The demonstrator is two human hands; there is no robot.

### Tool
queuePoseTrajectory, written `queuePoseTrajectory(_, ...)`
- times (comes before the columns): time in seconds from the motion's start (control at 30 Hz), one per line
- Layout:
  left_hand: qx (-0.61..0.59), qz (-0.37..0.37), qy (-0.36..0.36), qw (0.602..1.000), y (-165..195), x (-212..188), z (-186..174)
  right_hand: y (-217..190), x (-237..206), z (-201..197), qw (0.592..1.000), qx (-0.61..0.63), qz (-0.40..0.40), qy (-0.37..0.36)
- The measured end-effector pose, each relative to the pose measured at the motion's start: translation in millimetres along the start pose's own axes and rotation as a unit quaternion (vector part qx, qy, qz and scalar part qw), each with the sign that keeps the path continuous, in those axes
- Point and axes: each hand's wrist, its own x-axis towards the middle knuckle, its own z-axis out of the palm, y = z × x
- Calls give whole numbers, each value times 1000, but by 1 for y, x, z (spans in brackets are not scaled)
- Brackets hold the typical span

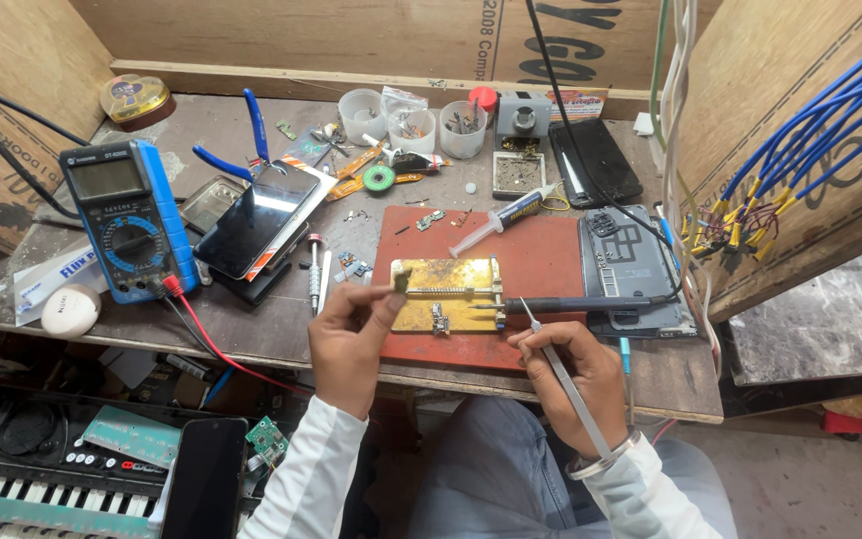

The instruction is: The person works on a small circuit board held in a metal jig on a repair bench, using tweezers and a soldering iron to manipulate and solder components on the board. They reposition the board, apply flux from a syringe, and continue soldering different points on the board.

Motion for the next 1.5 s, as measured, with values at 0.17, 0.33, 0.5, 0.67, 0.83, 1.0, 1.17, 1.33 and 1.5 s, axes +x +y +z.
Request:
queuePoseTrajectory(0.17, 81, 113, -45, 989, 14, -6, 7, 2, -1, -1, 1000, 5, 10, 4)
queuePoseTrajectory(0.33, 228, 220, -109, 942, 36, -5, 11, 2, 0, -1, 999, 26, 22, 8)
queuePoseTrajectory(0.5, 318, 298, -131, 890, 40, -2, 17, 1, 0, -2, 1000, 9, 21, 5)
queuePoseTrajectory(0.67, 329, 282, -140, 890, 32, 2, 22, 2, 0, -2, 1000, 10, 23, 2)
queuePoseTrajectory(0.83, 327, 275, -151, 892, 26, 5, 24, 3, 1, -1, 1000, 20, 12, 0)
queuePoseTrajectory(1.0, 323, 250, -153, 900, 25, 5, 25, 3, 1, -1, 1000, 12, 10, -3)
queuePoseTrajectory(1.17, 300, 228, -139, 916, 24, 6, 25, 6, 0, 0, 1000, 12, 12, -7)
queuePoseTrajectory(1.33, 300, 221, -139, 918, 23, 6, 25, 7, -1, 0, 1000, 12, 22, -5)
queuePoseTrajectory(1.5, 298, 226, -144, 916, 24, 7, 25, 7, 0, 3, 996, 71, 45, 36)
